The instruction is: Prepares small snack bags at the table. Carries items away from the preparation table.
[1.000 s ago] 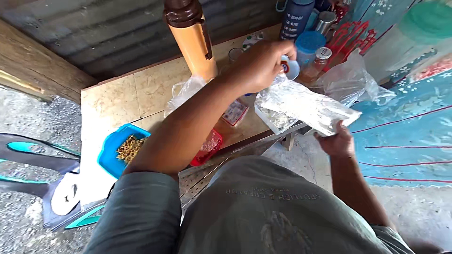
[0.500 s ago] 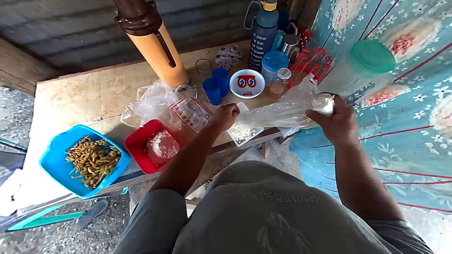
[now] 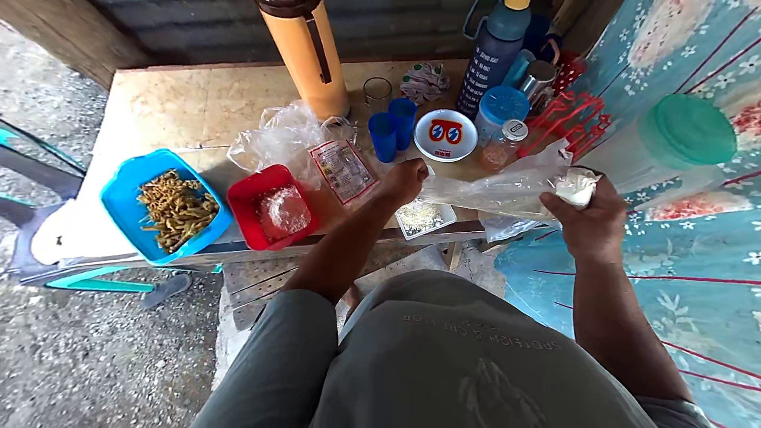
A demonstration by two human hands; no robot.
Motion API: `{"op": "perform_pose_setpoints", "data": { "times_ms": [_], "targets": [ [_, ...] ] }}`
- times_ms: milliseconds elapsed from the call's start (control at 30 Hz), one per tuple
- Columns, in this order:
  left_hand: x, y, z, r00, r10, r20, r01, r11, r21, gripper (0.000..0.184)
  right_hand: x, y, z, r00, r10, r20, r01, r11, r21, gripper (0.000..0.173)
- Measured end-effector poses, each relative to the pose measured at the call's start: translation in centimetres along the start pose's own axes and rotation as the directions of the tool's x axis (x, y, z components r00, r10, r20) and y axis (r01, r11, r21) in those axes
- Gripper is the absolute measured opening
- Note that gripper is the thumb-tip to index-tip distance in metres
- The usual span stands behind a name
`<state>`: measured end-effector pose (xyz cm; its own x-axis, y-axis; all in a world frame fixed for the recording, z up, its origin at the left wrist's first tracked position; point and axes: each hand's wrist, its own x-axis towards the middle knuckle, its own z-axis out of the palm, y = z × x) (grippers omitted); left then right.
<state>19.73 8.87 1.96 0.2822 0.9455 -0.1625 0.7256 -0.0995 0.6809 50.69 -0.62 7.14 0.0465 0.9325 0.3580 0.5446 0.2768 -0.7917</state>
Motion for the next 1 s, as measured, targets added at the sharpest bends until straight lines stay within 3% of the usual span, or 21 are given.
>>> {"op": "perform_pose_setpoints", "data": {
  "times_ms": [767, 1000],
  "targets": [
    [2.4, 0.3, 0.6, 1.0, 0.0, 0.0, 0.0, 1.0, -0.008, 0.027, -0.1, 0.5, 0.0, 0.987, -0.148, -0.068, 0.152, 0.986, 0.069, 0.051],
    [1.8, -0.4, 0.7, 1.0, -0.011, -0.013, 0.01, 0.999, -0.053, 0.025, 1.1, -0.1, -0.3, 0.978, -0.207, 0.037, 0.206, 0.978, 0.027, 0.051]
  ]
}}
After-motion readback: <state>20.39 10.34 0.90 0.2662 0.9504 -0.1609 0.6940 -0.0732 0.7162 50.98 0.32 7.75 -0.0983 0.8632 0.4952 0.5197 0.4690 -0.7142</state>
